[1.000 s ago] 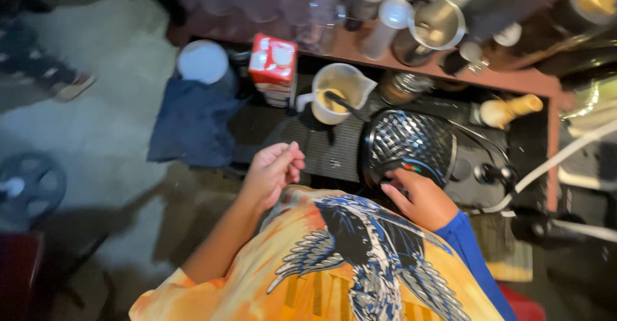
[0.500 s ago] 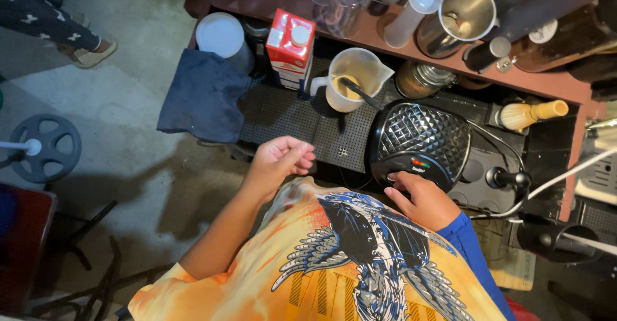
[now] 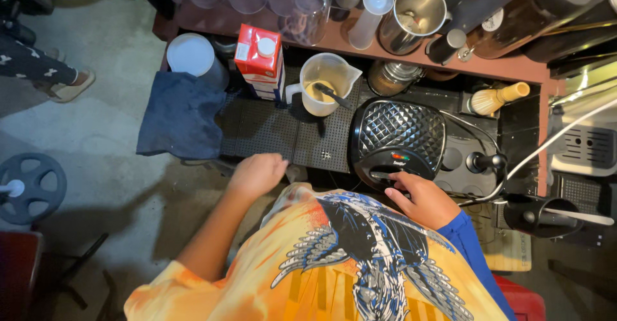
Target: The person mixes a yellow batter in a plastic measuring cup using a black spatula, then pours the batter into the round molds of a bubble waffle maker. They close the lid and wait for the waffles to cook.
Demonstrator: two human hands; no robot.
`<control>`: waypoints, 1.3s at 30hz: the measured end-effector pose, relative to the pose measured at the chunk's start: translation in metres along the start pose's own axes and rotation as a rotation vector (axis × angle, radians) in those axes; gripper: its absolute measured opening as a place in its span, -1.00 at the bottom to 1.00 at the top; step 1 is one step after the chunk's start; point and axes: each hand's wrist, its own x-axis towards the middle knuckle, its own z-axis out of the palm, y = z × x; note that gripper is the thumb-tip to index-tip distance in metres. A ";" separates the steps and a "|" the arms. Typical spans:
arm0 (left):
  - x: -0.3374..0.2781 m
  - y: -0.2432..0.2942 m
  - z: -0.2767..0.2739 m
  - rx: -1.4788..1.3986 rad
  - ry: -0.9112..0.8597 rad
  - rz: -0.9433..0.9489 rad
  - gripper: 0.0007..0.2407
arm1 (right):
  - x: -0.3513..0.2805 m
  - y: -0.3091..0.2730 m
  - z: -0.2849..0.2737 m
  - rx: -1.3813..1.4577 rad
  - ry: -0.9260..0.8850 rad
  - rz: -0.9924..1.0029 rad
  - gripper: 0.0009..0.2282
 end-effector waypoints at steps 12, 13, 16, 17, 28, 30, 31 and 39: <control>0.004 -0.024 0.033 0.295 -0.439 -0.123 -0.85 | -0.021 0.007 -0.007 0.023 0.529 -0.298 -0.82; 0.006 -0.022 0.033 0.286 -0.472 -0.151 -0.84 | -0.025 0.009 -0.008 0.168 0.639 -0.371 -0.84; 0.002 -0.017 0.035 0.243 -0.510 -0.194 -0.78 | -0.037 0.012 -0.012 0.469 0.889 -0.349 -0.79; 0.002 -0.014 0.035 0.223 -0.482 -0.172 -0.76 | -0.038 0.012 -0.012 0.470 0.934 -0.176 -0.77; 0.021 0.053 -0.022 0.003 0.042 0.120 -0.55 | -0.010 -0.021 -0.001 0.051 0.542 -0.072 -0.88; 0.016 0.063 -0.032 -0.346 0.493 0.541 -0.67 | -0.006 -0.023 0.002 -0.005 0.476 -0.058 -0.89; 0.016 0.066 -0.037 -0.335 0.512 0.647 -0.69 | -0.004 -0.023 0.002 -0.050 0.442 -0.048 -0.87; 0.030 0.101 -0.041 -0.249 0.412 0.837 -0.61 | -0.017 -0.018 0.009 -0.077 0.440 -0.079 -0.78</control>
